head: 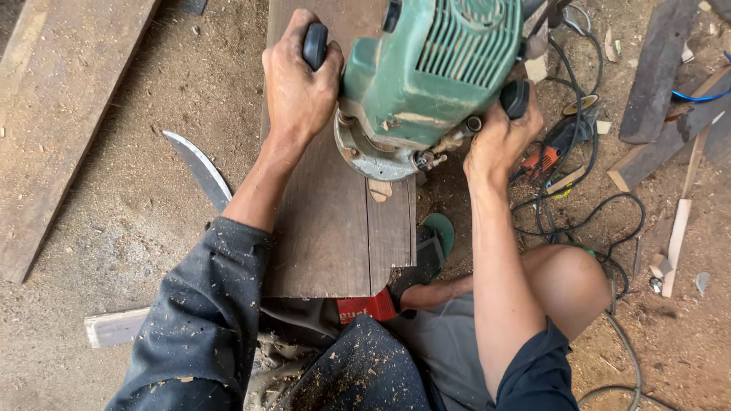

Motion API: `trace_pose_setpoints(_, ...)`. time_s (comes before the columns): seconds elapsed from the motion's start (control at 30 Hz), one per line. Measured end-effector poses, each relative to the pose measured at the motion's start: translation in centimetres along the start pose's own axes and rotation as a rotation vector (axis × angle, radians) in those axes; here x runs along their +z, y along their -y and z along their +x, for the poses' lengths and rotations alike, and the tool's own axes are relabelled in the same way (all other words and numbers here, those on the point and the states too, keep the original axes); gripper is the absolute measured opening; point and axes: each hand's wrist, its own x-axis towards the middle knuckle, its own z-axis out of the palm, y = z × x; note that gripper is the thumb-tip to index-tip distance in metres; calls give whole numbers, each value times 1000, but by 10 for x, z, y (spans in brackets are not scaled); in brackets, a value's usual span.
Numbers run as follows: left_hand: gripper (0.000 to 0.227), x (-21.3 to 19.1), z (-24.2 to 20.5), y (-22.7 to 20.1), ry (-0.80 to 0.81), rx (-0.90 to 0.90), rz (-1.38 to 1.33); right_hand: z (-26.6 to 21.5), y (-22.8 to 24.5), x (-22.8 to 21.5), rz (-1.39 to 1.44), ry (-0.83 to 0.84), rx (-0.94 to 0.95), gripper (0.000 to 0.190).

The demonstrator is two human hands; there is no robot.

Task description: The person uses a handheld electric router to carve a groove along a plank of wood. They guide the tool steadily along the marked line, producing wood shavings as the router bit cuts into the surface.

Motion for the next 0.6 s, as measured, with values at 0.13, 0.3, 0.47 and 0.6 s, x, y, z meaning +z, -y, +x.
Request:
trace_pose_setpoints(0.13, 19, 0, 2, 0, -36, 44, -24, 8, 1, 7, 24, 45, 35, 6)
trace_pose_setpoints(0.3, 15, 1, 0, -1, -20, -16, 2, 7, 5, 0, -55, 59, 5, 9)
trace_pose_setpoints(0.47, 9, 2, -17, -6, 19, -47, 14, -15, 21, -14, -6, 36, 18, 5)
trace_pose_setpoints(0.6, 9, 4, -25, -19, 34, -85, -16, -21, 37, -21, 127, 37, 99, 5)
